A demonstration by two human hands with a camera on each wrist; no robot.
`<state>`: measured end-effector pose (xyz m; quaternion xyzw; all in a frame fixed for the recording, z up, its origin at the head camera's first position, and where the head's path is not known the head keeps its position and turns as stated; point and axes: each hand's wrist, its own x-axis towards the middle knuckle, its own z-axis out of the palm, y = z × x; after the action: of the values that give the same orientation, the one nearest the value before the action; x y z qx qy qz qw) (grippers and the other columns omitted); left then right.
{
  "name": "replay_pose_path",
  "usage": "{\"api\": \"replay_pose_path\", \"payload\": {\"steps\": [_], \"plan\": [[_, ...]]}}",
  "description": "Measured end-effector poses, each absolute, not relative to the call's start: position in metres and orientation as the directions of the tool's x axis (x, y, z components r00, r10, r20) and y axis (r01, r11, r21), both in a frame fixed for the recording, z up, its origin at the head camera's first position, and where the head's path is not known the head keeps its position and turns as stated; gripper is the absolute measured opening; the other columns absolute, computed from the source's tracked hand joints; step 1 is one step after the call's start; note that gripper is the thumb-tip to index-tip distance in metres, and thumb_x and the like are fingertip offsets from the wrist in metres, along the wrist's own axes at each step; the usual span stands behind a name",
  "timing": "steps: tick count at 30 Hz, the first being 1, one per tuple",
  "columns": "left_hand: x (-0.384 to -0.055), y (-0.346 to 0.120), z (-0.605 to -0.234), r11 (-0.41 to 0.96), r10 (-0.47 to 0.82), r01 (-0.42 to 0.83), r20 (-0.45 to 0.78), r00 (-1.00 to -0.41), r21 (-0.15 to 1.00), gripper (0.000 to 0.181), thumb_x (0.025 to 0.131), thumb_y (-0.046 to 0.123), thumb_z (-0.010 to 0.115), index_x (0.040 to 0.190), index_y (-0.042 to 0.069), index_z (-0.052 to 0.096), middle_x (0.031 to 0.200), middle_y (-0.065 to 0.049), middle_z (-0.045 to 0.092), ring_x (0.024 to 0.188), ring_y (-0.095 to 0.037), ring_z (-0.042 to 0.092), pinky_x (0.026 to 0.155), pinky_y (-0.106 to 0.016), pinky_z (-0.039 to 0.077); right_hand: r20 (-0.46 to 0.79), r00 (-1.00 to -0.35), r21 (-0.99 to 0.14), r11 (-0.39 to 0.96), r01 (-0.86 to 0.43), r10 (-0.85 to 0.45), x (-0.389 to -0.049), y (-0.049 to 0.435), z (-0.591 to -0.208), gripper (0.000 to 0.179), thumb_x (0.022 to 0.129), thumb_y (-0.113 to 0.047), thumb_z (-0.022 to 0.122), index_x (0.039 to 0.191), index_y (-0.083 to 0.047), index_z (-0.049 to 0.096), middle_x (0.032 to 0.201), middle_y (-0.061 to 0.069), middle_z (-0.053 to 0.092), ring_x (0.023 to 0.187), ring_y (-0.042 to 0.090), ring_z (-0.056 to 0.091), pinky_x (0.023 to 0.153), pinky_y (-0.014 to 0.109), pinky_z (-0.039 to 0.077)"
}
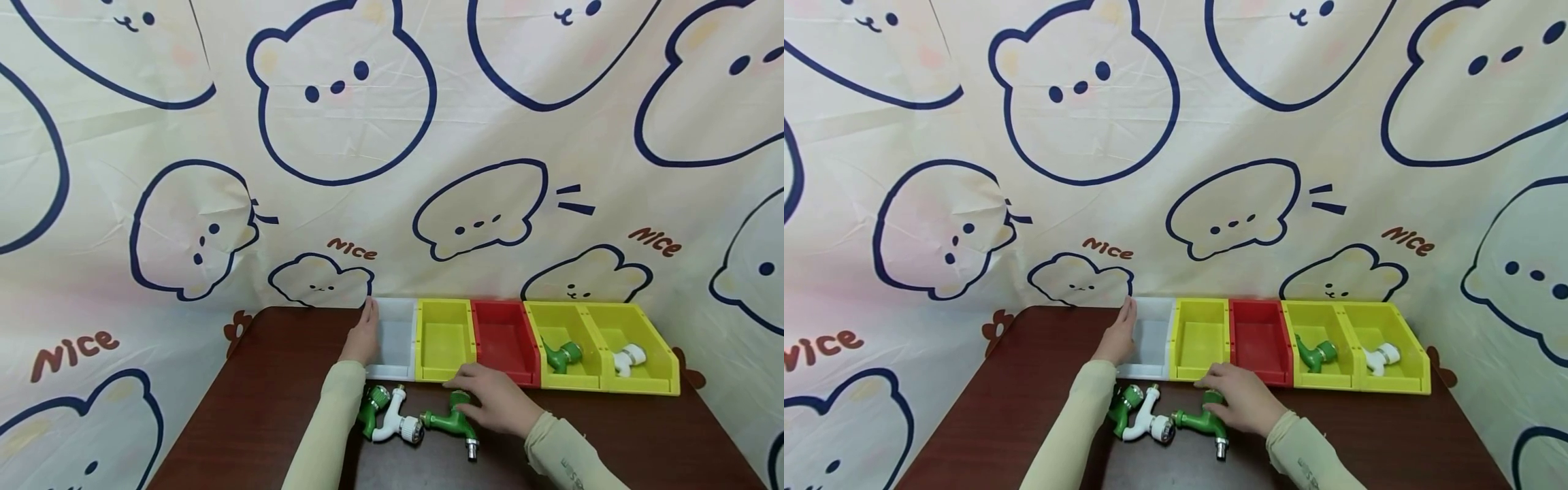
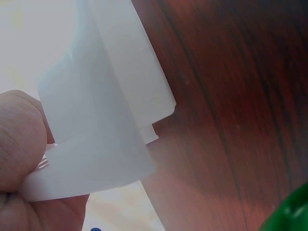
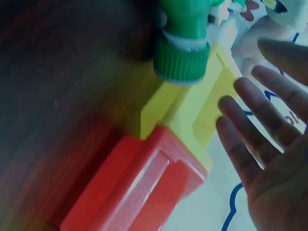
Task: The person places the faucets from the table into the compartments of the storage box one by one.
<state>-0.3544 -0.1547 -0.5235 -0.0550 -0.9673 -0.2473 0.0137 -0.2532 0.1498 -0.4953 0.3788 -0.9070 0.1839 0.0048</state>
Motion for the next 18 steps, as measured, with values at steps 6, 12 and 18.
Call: {"api": "replay_pose_path", "payload": {"steps": [6, 12, 18], "plan": [[-0.355, -0.155, -0.524, 0.877, 0.1, 0.115, 0.057, -0.993, 0.466, 0.086, 0.093, -0.018, 0.054, 0.167, 0.006, 0.016, 0.176, -0.009, 0.005, 0.048, -0.017, 0.043, 0.051, -0.027, 0.037, 0.109, -0.648, -0.293, 0.598, -0.746, -0.754, -0.249, 0.142, -0.506, 0.039, 0.088, -0.032, 0.083, 0.125, -0.02, 0.076, 0.107, -0.006, 0.066, 0.093, 0.007, 0.059, 0.08, 0.029, 0.054], [-0.354, -0.154, -0.523, 0.878, 0.095, 0.112, 0.06, -0.994, 0.465, 0.087, 0.092, -0.018, 0.056, 0.166, 0.006, 0.017, 0.176, -0.009, 0.006, 0.049, -0.017, 0.044, 0.052, -0.028, 0.038, 0.034, -0.643, -0.288, 0.609, -0.739, -0.765, -0.247, 0.138, -0.511, 0.044, 0.085, -0.039, 0.085, 0.126, -0.025, 0.075, 0.117, -0.007, 0.066, 0.107, 0.01, 0.058, 0.091, 0.032, 0.055], [-0.354, -0.154, -0.523, 0.88, 0.093, 0.113, 0.067, -0.993, 0.461, 0.088, 0.092, -0.018, 0.056, 0.167, 0.007, 0.017, 0.176, -0.009, 0.007, 0.049, -0.017, 0.044, 0.053, -0.028, 0.038, 0.003, -0.647, -0.298, 0.617, -0.729, -0.763, -0.248, 0.136, -0.514, 0.044, 0.085, -0.04, 0.086, 0.126, -0.027, 0.075, 0.119, -0.008, 0.065, 0.11, 0.011, 0.058, 0.093, 0.034, 0.054]]}}
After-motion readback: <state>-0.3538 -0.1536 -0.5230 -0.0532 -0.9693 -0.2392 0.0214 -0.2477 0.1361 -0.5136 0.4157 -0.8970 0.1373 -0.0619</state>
